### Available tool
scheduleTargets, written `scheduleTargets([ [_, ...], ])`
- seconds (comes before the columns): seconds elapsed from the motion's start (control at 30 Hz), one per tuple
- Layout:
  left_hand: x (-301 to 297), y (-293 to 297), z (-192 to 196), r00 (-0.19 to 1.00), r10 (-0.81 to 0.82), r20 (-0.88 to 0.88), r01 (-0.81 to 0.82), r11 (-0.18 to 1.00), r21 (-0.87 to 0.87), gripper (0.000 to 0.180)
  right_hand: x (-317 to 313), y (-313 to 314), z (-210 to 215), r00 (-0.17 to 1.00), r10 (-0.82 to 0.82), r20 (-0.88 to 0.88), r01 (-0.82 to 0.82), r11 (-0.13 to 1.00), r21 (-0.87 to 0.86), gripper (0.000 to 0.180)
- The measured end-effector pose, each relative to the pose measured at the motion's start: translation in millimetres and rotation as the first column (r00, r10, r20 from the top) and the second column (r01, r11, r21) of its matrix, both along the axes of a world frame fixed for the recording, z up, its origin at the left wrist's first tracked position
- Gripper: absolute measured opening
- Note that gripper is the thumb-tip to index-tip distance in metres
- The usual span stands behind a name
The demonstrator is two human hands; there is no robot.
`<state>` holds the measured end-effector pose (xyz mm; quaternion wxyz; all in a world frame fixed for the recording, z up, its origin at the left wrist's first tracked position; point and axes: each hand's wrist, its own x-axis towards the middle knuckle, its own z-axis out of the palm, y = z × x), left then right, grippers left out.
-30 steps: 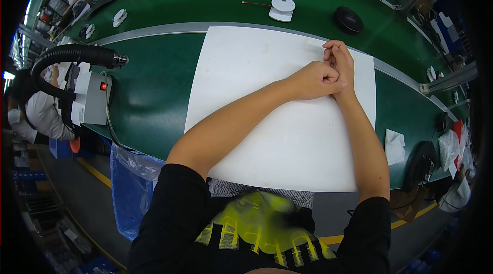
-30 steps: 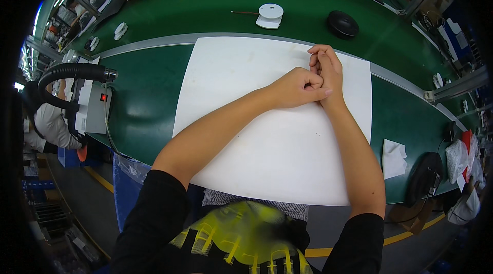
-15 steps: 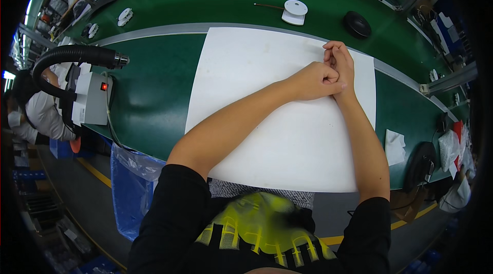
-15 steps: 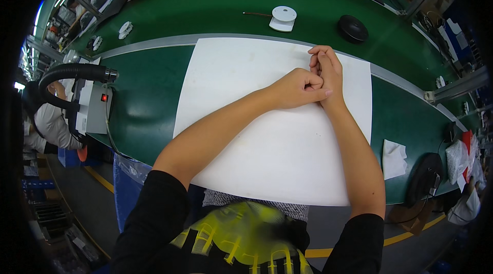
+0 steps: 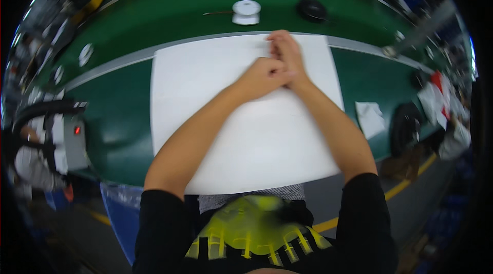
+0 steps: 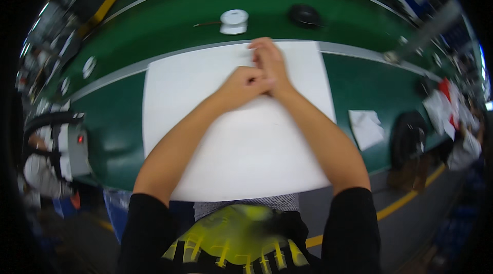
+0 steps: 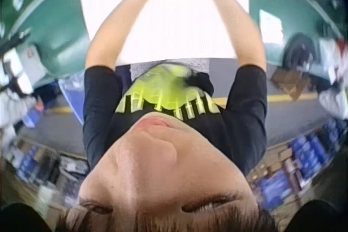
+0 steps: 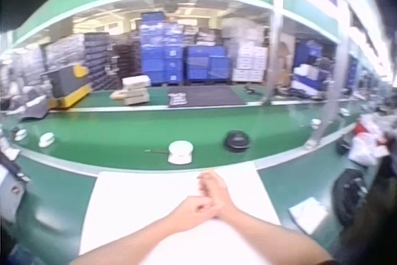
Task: The person assembles device components by picking up round bases and inner modules from the conveyor line, fitting and pressing the parts together by hand, and placing the assembled units back onto the conveyor belt.
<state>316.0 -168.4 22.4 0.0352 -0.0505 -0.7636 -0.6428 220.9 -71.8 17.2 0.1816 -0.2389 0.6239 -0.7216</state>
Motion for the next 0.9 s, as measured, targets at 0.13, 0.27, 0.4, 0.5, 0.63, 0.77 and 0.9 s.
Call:
scheduleTargets([
  [0.13,-1.3,7.6,5.5,0.999,0.034,0.035,-0.031,0.996,-0.084,0.045,-5.5,8.5,-2.9,0.999,0.024,0.040,-0.022,0.999,-0.039,0.019],
  [0.27,-7.3,13.9,0.0,0.997,0.063,-0.033,-0.067,0.988,-0.141,0.043,-6.9,17.7,6.8,1.000,0.031,-0.002,-0.031,0.997,-0.069,0.022],
  [0.4,-6.7,18.6,5.6,0.999,0.042,0.011,-0.041,0.992,-0.116,0.042,-5.7,21.3,8.2,0.998,-0.027,0.062,0.031,0.997,-0.067,0.020],
  [0.5,-3.6,26.2,9.8,0.996,0.082,-0.034,-0.086,0.983,-0.160,0.043,-4.7,28.9,15.0,0.995,0.012,0.103,-0.007,0.999,-0.040,0.017],
  [0.63,-9.0,34.6,22.3,0.914,0.213,-0.345,-0.225,0.974,0.005,0.042,-3.1,27.7,7.7,0.998,0.061,-0.018,-0.063,0.988,-0.140,0.014],
  [0.77,-75.7,69.8,73.7,0.888,0.208,-0.410,-0.298,0.940,-0.168,0.034,-15.7,2.1,-39.0,0.889,-0.181,-0.420,0.147,0.983,-0.112,0.020],
  [0.9,-188.3,87.3,81.5,0.785,-0.093,-0.612,-0.432,0.626,-0.649,0.042,-1.2,7.7,-16.1,0.921,-0.136,-0.366,0.098,0.988,-0.122,0.015],
])
